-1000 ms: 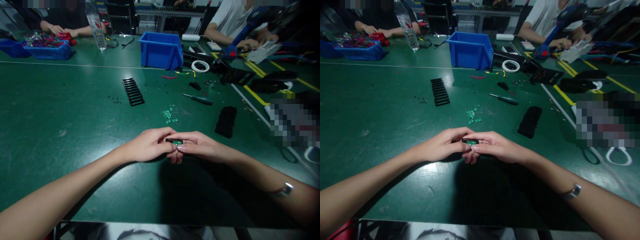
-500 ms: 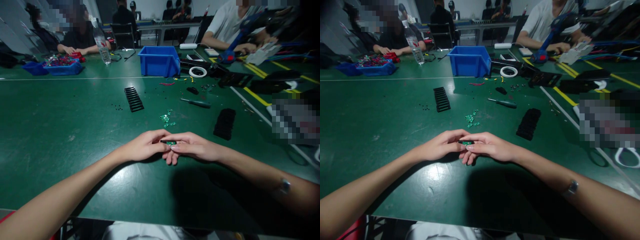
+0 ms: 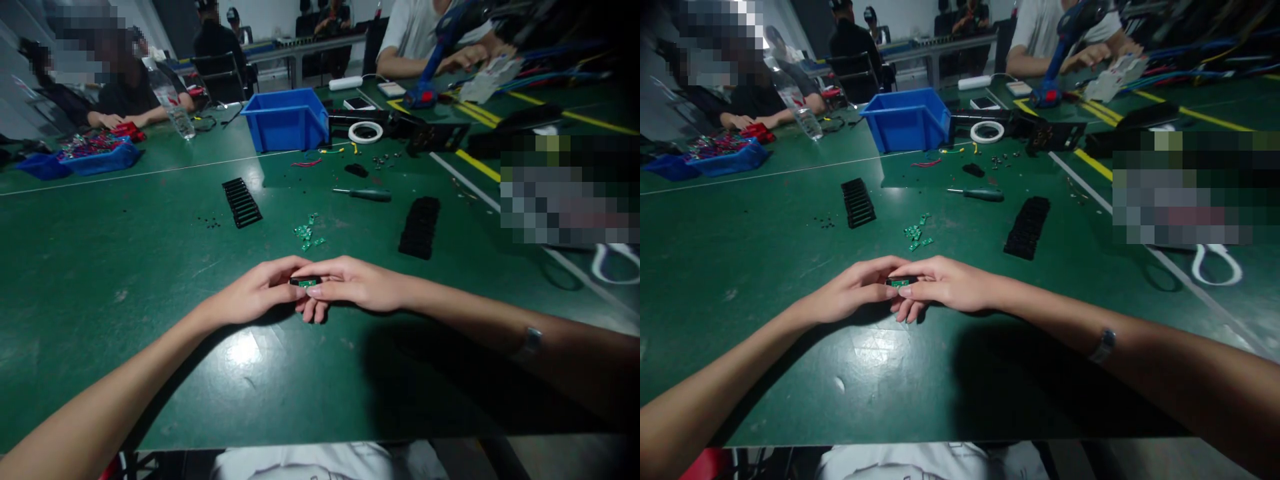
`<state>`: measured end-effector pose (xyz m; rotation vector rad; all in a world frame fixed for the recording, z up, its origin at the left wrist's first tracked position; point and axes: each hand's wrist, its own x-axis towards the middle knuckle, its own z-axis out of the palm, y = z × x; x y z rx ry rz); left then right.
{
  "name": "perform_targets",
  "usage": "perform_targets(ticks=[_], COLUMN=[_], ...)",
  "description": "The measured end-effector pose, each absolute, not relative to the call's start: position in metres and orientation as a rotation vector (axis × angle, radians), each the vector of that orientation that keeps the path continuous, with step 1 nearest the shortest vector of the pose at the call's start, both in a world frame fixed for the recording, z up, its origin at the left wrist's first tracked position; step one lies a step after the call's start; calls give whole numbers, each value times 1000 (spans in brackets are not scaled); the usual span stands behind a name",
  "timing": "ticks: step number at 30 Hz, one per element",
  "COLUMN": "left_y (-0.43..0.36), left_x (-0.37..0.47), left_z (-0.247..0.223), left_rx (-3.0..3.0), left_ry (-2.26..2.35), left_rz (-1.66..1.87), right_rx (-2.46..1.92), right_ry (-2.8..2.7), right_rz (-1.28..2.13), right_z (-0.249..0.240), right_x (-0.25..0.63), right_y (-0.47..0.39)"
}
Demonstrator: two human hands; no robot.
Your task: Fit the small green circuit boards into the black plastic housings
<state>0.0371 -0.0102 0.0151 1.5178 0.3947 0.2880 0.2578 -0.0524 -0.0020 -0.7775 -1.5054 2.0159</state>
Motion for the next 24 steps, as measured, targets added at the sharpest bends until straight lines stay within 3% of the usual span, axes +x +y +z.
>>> perform_targets(ticks=[24], left_y=[-8], left_x=[34], left_z=[16], left_rx=[1593], left_ry=[394], left_rz=[297], right_rx=[-862], right_ry=[-1632], right_rz=[1931], right_z=[2], right_x=[257], right_y=[-52])
